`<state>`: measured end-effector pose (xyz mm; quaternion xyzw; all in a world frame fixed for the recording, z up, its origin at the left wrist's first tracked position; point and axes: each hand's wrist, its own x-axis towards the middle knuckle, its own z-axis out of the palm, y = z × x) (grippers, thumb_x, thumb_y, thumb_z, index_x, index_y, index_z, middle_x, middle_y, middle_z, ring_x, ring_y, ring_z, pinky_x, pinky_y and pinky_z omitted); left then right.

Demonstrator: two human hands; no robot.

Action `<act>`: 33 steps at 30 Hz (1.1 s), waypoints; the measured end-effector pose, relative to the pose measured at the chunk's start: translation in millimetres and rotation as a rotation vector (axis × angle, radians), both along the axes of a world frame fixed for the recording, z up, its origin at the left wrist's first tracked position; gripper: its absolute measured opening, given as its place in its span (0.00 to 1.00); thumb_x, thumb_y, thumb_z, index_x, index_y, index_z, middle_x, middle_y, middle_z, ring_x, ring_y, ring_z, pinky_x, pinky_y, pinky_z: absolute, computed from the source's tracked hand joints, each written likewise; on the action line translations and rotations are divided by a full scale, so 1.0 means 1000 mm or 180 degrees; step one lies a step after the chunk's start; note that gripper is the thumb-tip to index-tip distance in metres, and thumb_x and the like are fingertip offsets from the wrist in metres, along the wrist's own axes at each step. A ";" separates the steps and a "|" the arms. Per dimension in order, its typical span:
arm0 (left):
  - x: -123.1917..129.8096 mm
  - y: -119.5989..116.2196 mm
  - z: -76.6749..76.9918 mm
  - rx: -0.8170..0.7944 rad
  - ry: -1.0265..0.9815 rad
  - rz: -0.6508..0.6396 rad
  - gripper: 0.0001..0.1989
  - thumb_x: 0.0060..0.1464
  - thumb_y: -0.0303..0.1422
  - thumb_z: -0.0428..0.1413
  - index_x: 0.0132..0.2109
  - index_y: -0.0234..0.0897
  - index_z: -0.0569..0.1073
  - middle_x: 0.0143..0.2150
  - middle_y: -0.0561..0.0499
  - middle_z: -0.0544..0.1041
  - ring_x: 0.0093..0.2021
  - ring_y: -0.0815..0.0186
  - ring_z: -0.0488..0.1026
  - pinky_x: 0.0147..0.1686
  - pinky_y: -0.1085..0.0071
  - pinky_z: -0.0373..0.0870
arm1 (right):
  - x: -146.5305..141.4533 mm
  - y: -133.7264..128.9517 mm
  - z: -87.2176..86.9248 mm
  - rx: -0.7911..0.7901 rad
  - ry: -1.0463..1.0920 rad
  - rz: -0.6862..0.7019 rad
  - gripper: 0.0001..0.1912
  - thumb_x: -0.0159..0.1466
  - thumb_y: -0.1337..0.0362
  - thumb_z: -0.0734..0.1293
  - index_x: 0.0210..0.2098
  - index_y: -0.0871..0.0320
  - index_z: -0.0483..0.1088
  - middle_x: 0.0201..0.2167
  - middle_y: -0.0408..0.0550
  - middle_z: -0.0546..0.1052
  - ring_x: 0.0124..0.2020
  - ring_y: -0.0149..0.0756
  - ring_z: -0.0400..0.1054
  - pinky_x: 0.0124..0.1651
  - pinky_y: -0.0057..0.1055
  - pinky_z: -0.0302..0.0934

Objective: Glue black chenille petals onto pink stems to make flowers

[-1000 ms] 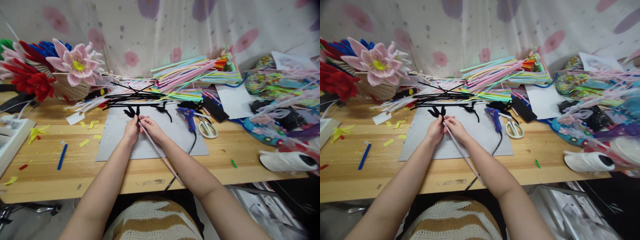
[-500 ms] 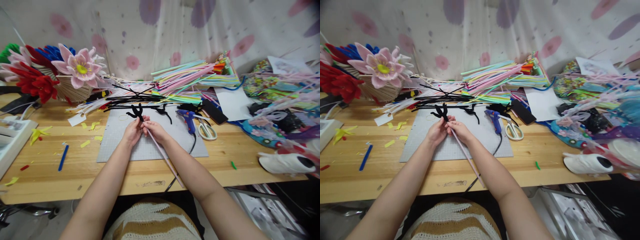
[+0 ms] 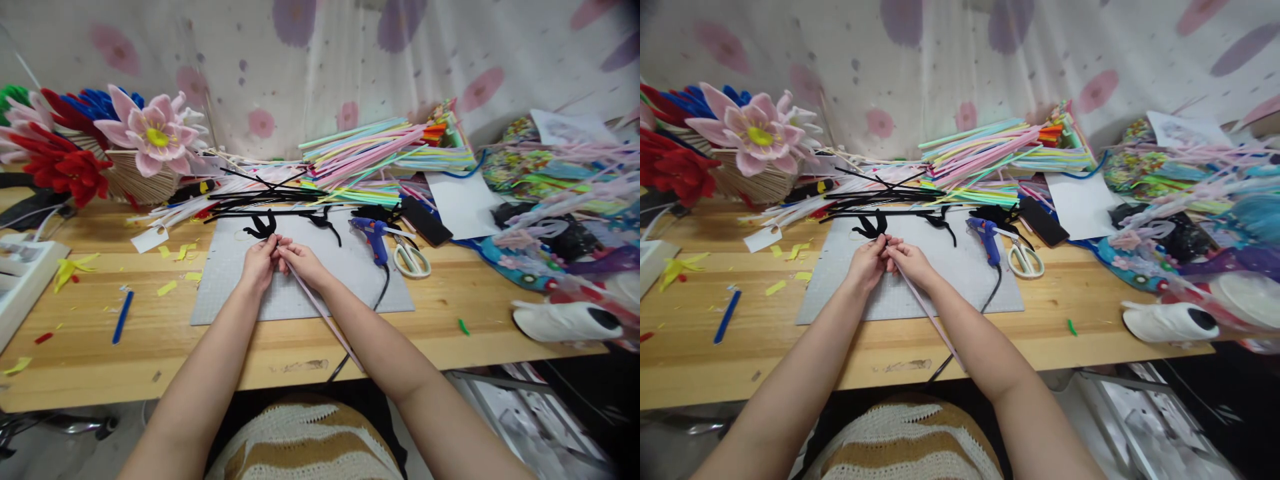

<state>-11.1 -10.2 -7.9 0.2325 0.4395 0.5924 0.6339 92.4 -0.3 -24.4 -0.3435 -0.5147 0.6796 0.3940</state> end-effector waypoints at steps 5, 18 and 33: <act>-0.002 0.002 0.001 -0.0087 -0.0205 0.0106 0.07 0.52 0.30 0.54 0.30 0.30 0.69 0.27 0.47 0.77 0.20 0.71 0.71 0.19 0.76 0.67 | -0.001 0.001 -0.001 -0.0109 -0.0151 0.0047 0.16 0.55 0.53 0.64 0.25 0.61 0.66 0.14 0.40 0.69 0.15 0.23 0.60 0.22 0.23 0.57; -0.003 -0.002 0.006 -0.0056 -0.0215 -0.0305 0.13 0.54 0.37 0.51 0.38 0.30 0.72 0.39 0.41 0.77 0.30 0.66 0.75 0.20 0.75 0.67 | 0.001 0.000 -0.001 -0.0039 -0.0047 0.0074 0.14 0.56 0.54 0.64 0.25 0.60 0.64 0.16 0.39 0.71 0.17 0.23 0.62 0.24 0.23 0.59; -0.008 0.003 0.003 -0.0167 -0.0303 0.0158 0.08 0.50 0.33 0.57 0.32 0.30 0.72 0.32 0.46 0.77 0.32 0.68 0.74 0.28 0.76 0.70 | 0.000 -0.005 0.003 -0.0054 -0.0121 0.0106 0.14 0.57 0.54 0.62 0.27 0.60 0.65 0.16 0.40 0.72 0.17 0.23 0.63 0.25 0.23 0.59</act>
